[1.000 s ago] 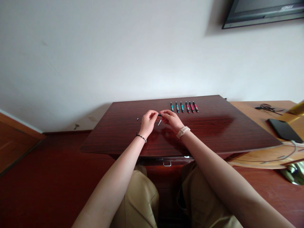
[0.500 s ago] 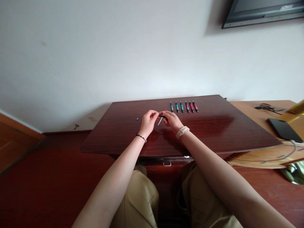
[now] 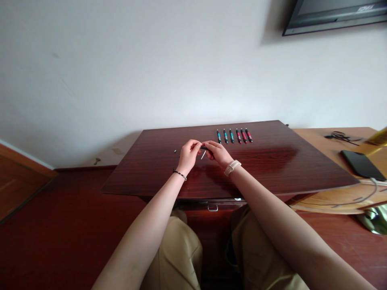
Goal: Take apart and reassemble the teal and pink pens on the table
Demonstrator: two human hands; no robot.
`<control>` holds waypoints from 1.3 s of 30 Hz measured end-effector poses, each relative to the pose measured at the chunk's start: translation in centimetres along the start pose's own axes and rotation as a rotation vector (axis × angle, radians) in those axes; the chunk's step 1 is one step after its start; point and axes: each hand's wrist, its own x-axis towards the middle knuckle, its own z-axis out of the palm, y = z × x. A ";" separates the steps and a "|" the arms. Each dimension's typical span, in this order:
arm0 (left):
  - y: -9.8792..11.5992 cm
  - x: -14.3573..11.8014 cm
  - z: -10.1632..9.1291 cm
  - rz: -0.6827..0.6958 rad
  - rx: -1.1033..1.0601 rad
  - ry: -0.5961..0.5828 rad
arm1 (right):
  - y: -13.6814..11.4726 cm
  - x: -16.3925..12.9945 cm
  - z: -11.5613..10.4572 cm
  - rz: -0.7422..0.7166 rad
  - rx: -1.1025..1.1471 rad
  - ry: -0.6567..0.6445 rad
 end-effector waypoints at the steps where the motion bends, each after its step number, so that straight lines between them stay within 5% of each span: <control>1: 0.0 0.0 0.0 0.001 -0.002 -0.004 | 0.0 0.0 0.0 0.000 -0.005 -0.006; 15: 0.0 -0.1 -0.3 0.019 0.039 0.105 | 0.4 0.1 -0.5 0.068 -0.010 -0.171; 27: -0.4 -0.2 -0.1 0.006 0.076 0.042 | 0.8 0.3 -2.5 0.075 -0.109 -0.150; 33: 0.0 -0.5 0.1 0.005 0.171 -0.044 | 0.9 0.5 -3.7 -0.101 -0.306 0.028; 39: -0.6 -1.0 0.2 0.039 0.322 -0.204 | 1.5 1.7 -6.1 -0.072 -0.337 0.254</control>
